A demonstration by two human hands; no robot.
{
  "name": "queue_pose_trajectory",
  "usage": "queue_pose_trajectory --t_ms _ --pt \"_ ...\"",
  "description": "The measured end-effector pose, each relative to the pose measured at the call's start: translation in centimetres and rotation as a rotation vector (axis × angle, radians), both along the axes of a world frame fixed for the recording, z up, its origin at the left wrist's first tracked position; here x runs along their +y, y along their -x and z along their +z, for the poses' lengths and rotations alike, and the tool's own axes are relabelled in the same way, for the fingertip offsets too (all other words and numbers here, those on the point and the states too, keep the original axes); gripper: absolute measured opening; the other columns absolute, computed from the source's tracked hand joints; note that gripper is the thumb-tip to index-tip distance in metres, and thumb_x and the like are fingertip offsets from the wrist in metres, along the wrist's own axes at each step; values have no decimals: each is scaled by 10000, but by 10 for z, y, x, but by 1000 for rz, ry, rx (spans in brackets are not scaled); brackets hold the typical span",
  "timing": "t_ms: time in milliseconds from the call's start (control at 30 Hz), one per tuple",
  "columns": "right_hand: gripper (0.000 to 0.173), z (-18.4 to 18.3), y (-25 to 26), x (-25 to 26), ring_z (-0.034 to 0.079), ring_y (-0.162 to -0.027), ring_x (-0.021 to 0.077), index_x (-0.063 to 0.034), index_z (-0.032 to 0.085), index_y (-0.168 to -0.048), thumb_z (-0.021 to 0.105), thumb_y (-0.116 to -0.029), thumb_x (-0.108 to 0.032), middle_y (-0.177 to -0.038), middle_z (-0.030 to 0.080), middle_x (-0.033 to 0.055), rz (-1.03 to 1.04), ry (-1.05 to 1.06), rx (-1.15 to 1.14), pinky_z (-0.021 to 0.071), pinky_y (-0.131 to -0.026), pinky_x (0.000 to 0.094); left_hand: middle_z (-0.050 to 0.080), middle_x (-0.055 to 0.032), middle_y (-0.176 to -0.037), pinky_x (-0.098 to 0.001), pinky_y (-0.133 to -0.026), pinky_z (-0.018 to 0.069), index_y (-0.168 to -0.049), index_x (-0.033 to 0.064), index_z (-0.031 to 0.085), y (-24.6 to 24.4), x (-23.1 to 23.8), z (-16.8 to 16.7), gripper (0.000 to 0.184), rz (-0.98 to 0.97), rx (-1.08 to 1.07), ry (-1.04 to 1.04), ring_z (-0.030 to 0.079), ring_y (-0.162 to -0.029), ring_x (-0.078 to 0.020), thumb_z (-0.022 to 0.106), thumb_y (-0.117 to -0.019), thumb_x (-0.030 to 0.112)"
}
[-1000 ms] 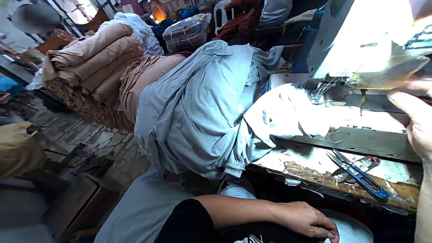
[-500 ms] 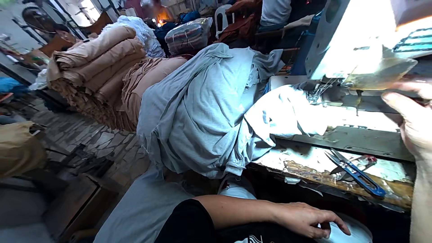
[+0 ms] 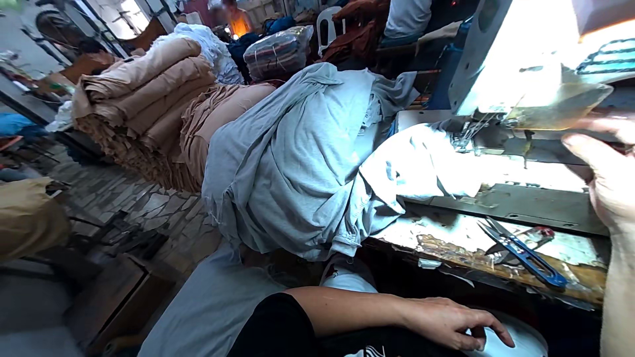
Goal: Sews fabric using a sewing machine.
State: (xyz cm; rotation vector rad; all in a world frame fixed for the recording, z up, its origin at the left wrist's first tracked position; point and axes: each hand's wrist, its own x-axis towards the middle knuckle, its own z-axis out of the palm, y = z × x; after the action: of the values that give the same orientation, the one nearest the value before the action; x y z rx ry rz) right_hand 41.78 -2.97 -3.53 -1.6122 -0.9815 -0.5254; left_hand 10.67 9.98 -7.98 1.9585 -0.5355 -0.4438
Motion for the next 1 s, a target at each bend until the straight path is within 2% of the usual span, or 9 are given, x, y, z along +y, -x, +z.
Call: queue_pose_trajectory --t_ms 333,467,533,600,667,733,800,900,1000 --pt "302 14 17 3 657 -1192 189 5 665 -1251 640 -1000 -162 -1286 668 153 -32 10 -21 540 -1015 313 694 -235 -997 -512 -878 532 -1329 -61 583 -1 0 -3 343 -4 -11 16 680 -900 -343 509 -994 -46" --pt "214 76 121 20 663 -1117 206 91 690 -1095 621 -996 -85 -1167 696 190 -176 -101 79 502 -1009 346 713 -228 -983 -441 -869 549 -1164 -95 691 -2 6 8 239 20 -238 105 696 -904 -304 572 -958 -63" --pt "213 66 136 17 630 -1093 89 36 678 -1030 593 -1003 -157 -1110 677 73 -111 -140 -41 516 -980 285 728 -197 -937 -379 -893 550 -989 -83 753 -5 17 24 133 71 -450 199 704 -927 -261 640 -933 -41" --pt "155 56 160 15 619 -986 -24 -17 696 -922 660 -955 -164 -998 668 -41 -68 -172 -10 530 -900 199 726 -165 -893 -323 -891 542 -918 -74 756 -3 34 54 116 141 -595 265 694 -919 -209 667 -932 -2" --pt "77 47 178 16 610 -932 -69 -80 705 -922 691 -940 -154 -970 652 -105 -50 -167 41 534 -854 147 704 -121 -833 -255 -850 527 -859 -57 722 -4 57 88 182 234 -692 265 667 -873 -132 665 -963 81" --pt "69 40 185 18 618 -911 -49 -77 720 -966 707 -937 -138 -993 663 -67 -72 -161 43 538 -840 143 668 -65 -793 -200 -797 517 -827 -25 670 -10 82 111 231 376 -826 200 635 -832 -56 655 -987 140" --pt "128 37 187 25 620 -886 -19 -24 753 -998 733 -916 -120 -1001 682 19 -126 -154 9 524 -817 130 699 -14 -872 -186 -828 539 -904 30 732 -15 102 127 113 552 -953 21 648 -888 -22 679 -955 116" --pt "213 39 188 36 608 -893 34 -41 779 -1013 789 -879 -206 -1024 678 75 -188 -66 -44 493 -778 147 672 -49 -1003 -265 -924 458 -996 88 793 -28 119 142 139 691 -1085 -285 584 -1035 -132 679 -916 83" --pt "261 35 186 49 634 -1013 157 -74 791 -1023 803 -870 -285 -1111 675 121 -182 52 -119 533 -872 268 682 -96 -1025 -401 -973 425 -965 119 804 -47 124 140 161 679 -1133 -490 568 -1100 -270 651 -919 101"
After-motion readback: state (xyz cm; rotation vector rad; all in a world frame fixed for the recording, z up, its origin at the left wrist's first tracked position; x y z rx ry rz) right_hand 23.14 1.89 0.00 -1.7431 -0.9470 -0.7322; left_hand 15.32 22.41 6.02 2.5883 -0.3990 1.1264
